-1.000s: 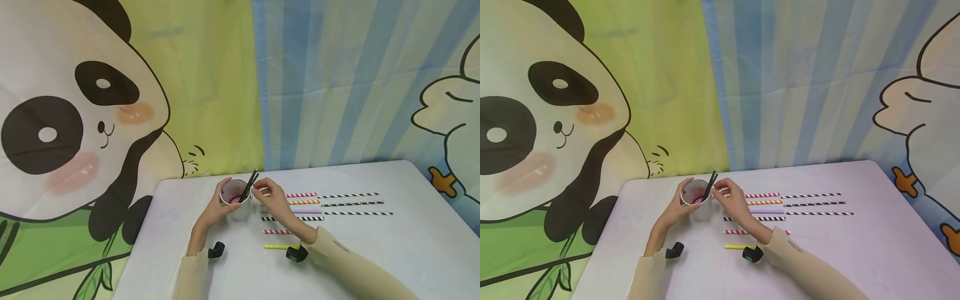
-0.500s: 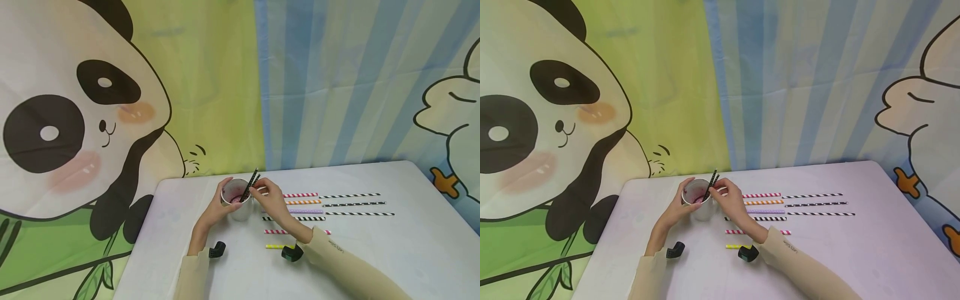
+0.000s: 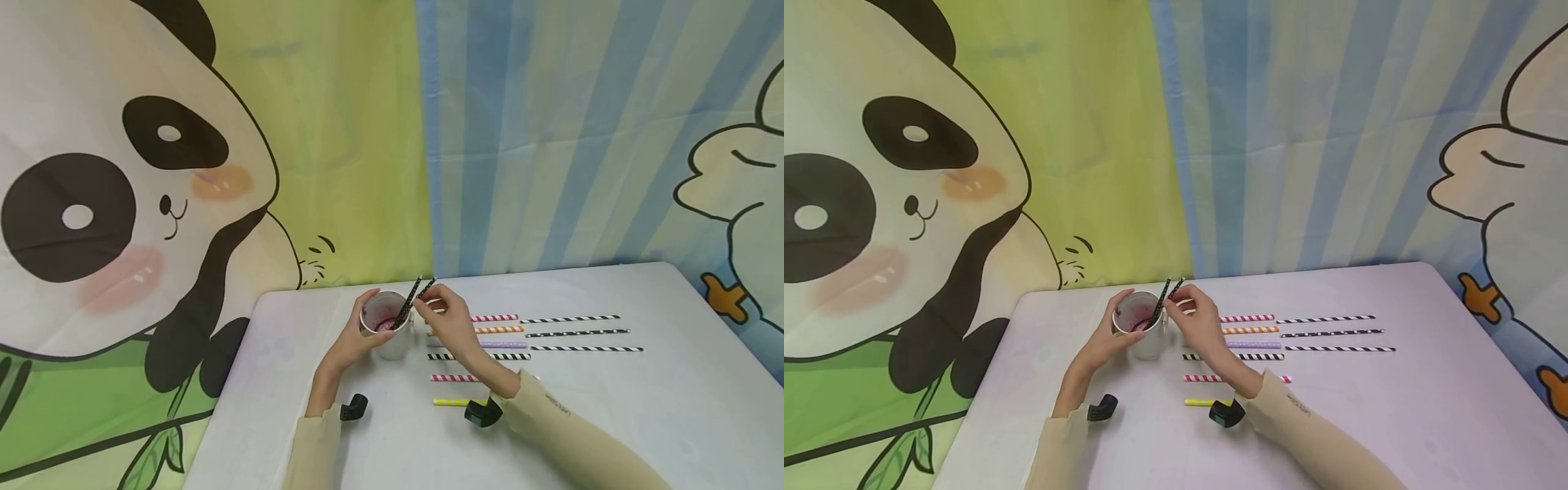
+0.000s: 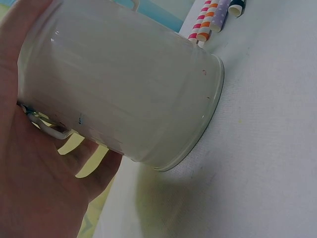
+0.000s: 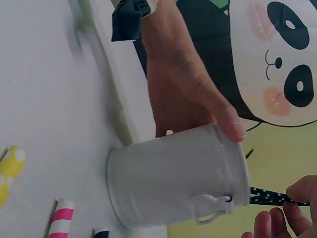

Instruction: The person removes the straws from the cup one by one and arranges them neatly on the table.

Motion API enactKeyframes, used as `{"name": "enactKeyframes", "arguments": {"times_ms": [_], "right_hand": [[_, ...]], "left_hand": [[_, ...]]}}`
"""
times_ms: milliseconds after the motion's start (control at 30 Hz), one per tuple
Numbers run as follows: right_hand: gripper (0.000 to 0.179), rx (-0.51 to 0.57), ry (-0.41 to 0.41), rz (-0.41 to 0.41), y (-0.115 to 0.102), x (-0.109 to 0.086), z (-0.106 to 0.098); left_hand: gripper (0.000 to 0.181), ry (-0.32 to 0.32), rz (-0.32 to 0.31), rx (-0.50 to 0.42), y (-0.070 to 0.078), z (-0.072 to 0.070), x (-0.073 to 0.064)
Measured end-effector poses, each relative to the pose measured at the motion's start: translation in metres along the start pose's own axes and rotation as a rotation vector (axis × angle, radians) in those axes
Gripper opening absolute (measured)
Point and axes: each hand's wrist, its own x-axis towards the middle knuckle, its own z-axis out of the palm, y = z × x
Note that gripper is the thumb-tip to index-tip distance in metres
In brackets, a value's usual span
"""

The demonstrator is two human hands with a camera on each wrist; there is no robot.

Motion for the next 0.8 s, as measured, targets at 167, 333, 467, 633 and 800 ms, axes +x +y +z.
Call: {"name": "enactKeyframes", "arguments": {"times_ms": [167,333,467,633,800], "right_hand": [[0.018,0.045,-0.011,-0.027,-0.007,-0.001,-0.008],[0.021,0.073,-0.024,-0.044,-0.014,-0.003,-0.016],[0.019,0.083,-0.016,-0.051,-0.019,-0.005,-0.021],[0.019,0.093,-0.002,-0.063,-0.022,-0.007,-0.028],[0.019,0.119,0.012,-0.061,-0.026,-0.010,-0.037]], "left_hand": [[0.092,0.010,0.001,0.013,0.000,0.000,0.000],[0.092,0.014,-0.002,0.012,-0.001,0.000,0.000],[0.092,0.011,0.001,0.011,-0.002,0.000,0.000],[0.092,0.006,0.001,0.008,-0.002,-0.001,0.000],[0.091,0.002,0.013,0.000,-0.002,0.000,0.001]]}}
